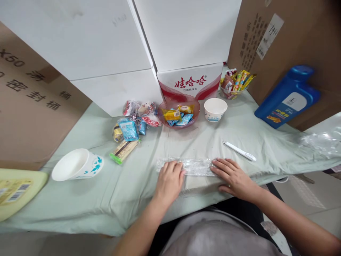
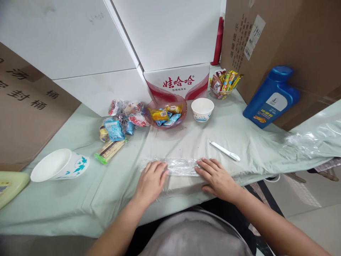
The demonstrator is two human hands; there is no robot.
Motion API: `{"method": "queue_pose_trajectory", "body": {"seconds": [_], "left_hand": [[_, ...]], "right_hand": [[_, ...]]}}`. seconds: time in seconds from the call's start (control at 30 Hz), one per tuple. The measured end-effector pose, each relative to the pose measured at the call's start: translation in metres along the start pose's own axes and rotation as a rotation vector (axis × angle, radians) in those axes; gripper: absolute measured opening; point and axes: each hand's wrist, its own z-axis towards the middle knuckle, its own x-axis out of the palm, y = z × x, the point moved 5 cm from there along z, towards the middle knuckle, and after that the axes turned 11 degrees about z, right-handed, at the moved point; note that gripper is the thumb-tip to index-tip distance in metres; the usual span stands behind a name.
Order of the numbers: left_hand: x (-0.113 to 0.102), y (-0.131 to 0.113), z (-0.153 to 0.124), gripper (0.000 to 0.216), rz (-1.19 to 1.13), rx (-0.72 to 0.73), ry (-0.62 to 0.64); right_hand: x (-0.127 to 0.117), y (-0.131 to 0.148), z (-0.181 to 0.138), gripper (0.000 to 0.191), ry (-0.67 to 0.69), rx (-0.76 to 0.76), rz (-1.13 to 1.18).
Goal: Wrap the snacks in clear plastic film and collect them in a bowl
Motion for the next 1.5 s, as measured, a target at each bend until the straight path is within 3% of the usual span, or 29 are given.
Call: {"method": "queue_pose_trajectory", "body": {"seconds": [0.13, 0.27, 0.37, 0.5, 0.63, 0.73, 0.87, 1.03, 1.1, 1.17, 1.27, 1.33, 1.5], "left_hand": [[0.017, -0.027, 0.002, 0.034, 0.037, 0.048, 0.086], [0.025, -0.047, -0.002, 0.055, -0.073, 0.331, 0.177], [0.026, -0.052, -0.008, 0.065, -0.182, 0.508, 0.298], [0.019, -0.051, -0.008, 0.049, -0.285, 0.589, 0.346], [0.014, -0.049, -0.004, 0.046, -0.321, 0.574, 0.352], [0.013, -0.048, -0.003, 0.052, -0.340, 0.547, 0.335], [0.015, -0.048, -0.004, 0.049, -0.335, 0.526, 0.316], [0.017, -0.046, -0.006, 0.043, -0.348, 0.528, 0.284], [0.016, -0.041, -0.006, 0.032, -0.391, 0.494, 0.201], [0.015, -0.032, -0.007, 0.030, -0.434, 0.357, 0.058], [0.012, -0.021, -0.009, 0.047, -0.386, 0.163, -0.161], [0.011, -0.026, -0.009, 0.054, -0.293, 0.202, -0.195], [0.012, -0.049, -0.004, 0.032, -0.278, 0.428, -0.063]], "right_hand": [[-0.007, 0.015, -0.016, 0.029, -0.087, -0.021, 0.054], [-0.035, 0.037, -0.019, 0.025, -0.114, -0.083, 0.169], [-0.055, 0.046, -0.006, 0.028, -0.007, -0.122, 0.363], [-0.066, 0.027, 0.035, 0.023, 0.028, 0.010, 0.540], [-0.042, -0.014, 0.087, 0.020, 0.000, 0.226, 0.600], [-0.012, -0.034, 0.114, 0.017, 0.014, 0.269, 0.366], [0.013, -0.041, 0.117, 0.021, -0.037, 0.201, 0.104], [0.016, -0.044, 0.107, 0.031, -0.128, 0.192, 0.071], [0.016, -0.045, 0.107, 0.029, -0.115, 0.198, 0.066], [0.016, -0.045, 0.109, 0.029, -0.107, 0.197, 0.064], [0.017, -0.045, 0.111, 0.029, -0.103, 0.190, 0.069], [0.017, -0.045, 0.111, 0.028, -0.108, 0.189, 0.074], [0.017, -0.045, 0.109, 0.031, -0.122, 0.195, 0.083]]}}
